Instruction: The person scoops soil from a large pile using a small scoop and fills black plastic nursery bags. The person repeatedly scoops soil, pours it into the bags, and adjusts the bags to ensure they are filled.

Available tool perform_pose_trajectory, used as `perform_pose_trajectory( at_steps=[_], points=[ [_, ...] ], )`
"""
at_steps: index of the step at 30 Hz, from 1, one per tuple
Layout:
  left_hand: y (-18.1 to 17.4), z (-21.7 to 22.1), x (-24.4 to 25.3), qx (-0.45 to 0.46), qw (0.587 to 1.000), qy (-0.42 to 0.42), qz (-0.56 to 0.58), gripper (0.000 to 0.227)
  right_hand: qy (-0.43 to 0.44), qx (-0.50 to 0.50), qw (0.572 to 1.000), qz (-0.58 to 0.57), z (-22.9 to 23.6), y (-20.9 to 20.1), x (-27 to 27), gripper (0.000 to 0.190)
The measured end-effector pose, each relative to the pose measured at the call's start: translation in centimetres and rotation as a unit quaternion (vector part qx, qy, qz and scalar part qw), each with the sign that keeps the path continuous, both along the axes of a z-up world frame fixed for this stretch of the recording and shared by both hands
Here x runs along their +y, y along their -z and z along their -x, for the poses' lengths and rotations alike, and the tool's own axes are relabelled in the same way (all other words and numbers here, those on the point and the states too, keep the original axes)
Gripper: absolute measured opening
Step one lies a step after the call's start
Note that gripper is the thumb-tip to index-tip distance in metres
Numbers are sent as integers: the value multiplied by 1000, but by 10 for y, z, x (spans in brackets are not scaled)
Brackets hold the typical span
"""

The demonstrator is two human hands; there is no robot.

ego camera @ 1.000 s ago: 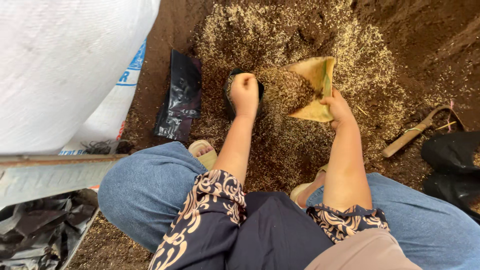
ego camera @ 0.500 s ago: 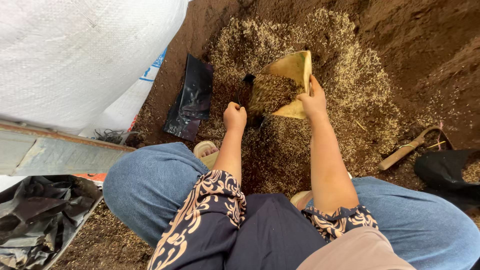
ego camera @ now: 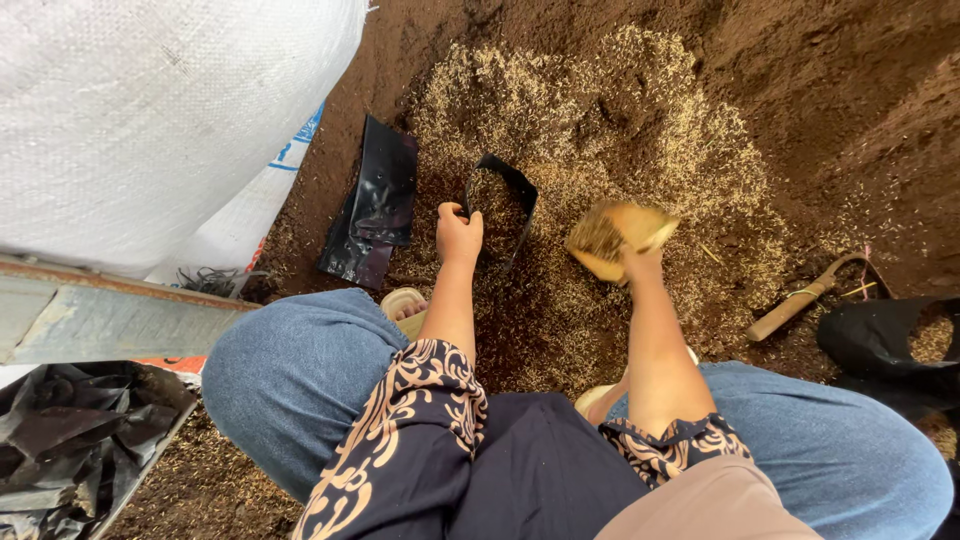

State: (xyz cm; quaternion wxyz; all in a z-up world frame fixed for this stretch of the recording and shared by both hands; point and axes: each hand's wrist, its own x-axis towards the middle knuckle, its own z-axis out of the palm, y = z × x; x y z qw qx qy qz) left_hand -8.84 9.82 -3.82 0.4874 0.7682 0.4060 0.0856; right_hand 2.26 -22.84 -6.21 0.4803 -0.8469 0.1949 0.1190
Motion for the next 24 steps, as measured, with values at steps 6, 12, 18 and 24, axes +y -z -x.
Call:
perform_pose_trajectory(
  at_steps=[6,12,18,24],
  points=[
    [-1,-6,1,-10,1000,7,5,26,-233,-210,940,138,19,-30,96,56],
    [6,-2,-4,-61,996,-21,-64,19,-290,-49,930,222,39,-67,179,63],
    [9,-9,-1,-69,997,-12,-23,24,-247,3,945,214,-1,-27,149,32],
    [10,-31,-21,-7,998,54,24,26,-201,-101,947,229,-35,2,106,36]
  ],
)
